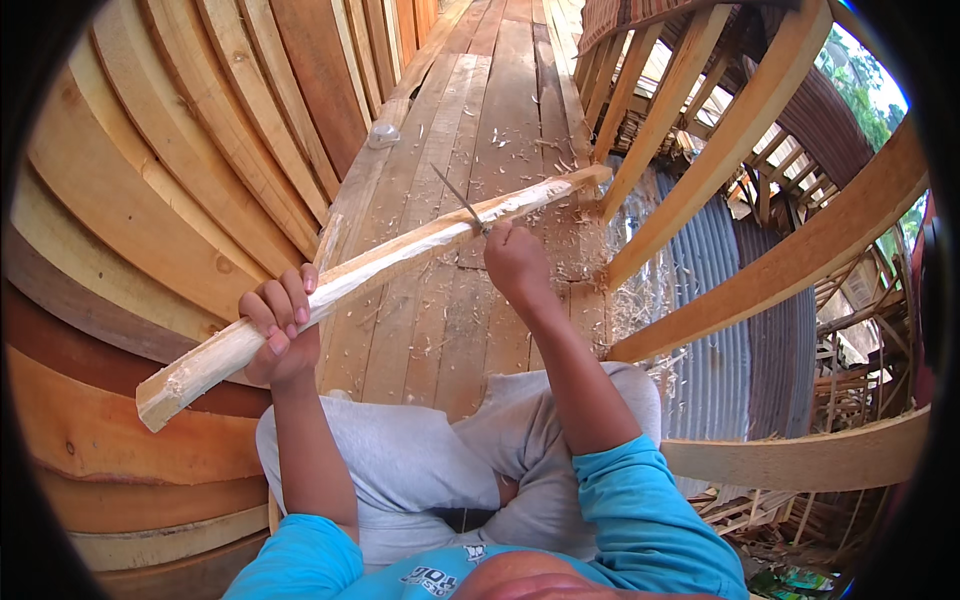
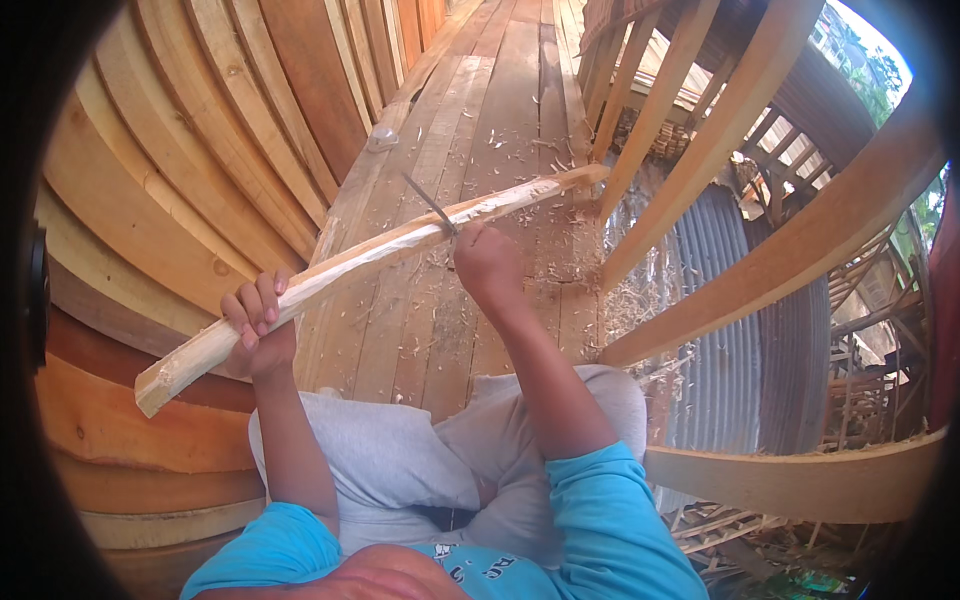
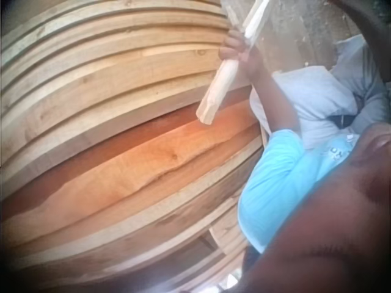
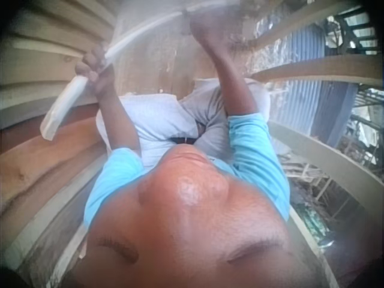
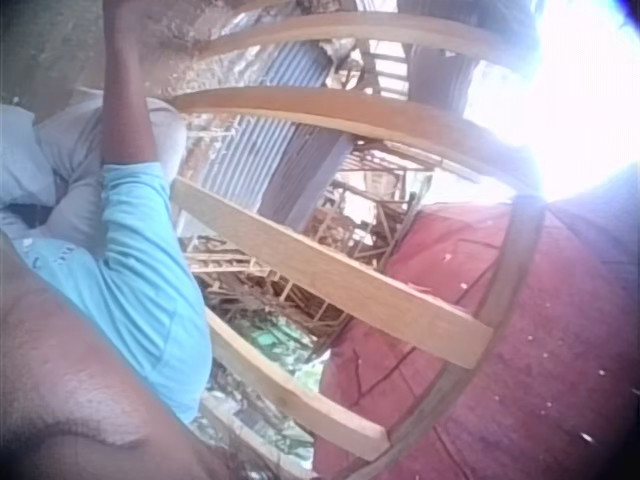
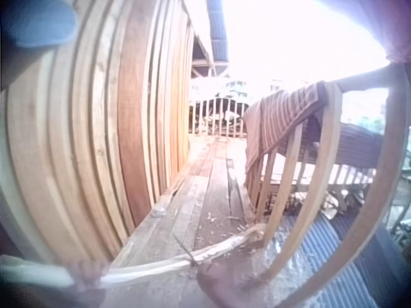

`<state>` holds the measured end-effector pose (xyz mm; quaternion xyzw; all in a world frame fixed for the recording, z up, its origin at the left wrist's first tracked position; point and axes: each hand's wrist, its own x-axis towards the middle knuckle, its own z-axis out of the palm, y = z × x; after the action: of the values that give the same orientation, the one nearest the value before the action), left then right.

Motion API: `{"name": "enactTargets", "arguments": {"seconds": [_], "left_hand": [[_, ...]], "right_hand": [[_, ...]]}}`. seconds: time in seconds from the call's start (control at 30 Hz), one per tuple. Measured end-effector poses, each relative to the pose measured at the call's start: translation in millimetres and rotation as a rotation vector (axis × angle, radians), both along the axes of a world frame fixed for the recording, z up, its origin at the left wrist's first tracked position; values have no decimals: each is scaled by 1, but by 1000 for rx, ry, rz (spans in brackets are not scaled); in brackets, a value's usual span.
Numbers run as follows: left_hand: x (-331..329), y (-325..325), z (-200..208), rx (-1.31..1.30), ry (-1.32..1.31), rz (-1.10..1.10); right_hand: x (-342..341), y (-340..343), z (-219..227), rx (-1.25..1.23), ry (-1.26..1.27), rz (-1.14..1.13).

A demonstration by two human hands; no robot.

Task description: The person carves a long piece of wood using a knife, removing shavings and shaping the surface. The person holds the wood with one hand and uses the knife with the other to shave off thin layers.

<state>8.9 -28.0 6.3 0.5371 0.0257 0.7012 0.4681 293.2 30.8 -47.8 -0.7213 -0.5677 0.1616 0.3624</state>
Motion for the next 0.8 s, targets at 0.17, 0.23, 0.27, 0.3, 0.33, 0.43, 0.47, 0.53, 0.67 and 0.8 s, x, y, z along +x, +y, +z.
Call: {"name": "enactTargets", "arguments": {"seconds": [0.17,0.23,0.27,0.3,0.33,0.43,0.47,0.53,0.67,0.8], "left_hand": [[4,-4,6,-40,-59,29],[7,-6,7,-61,-70,35],[9,-7,8,-50,-68,31],[8,-9,9,-42,-64,33],[8,-10,11,-33,-60,36],[17,-15,17,27,-37,74],[19,-14,16,43,-35,77],[24,-12,11,14,-52,80],[23,-5,-1,-30,-77,73],[19,2,-13,-16,-125,29]], "right_hand": [[-2,3,-1,49,-32,12],[1,5,-4,89,-30,-6],[3,6,-5,109,-28,-15],[2,5,-2,108,-19,6],[2,3,2,106,-10,28],[3,7,4,90,52,67],[3,9,2,82,78,77],[3,14,-4,101,80,59],[1,19,-10,76,117,66],[-3,16,-5,68,152,72]]}}
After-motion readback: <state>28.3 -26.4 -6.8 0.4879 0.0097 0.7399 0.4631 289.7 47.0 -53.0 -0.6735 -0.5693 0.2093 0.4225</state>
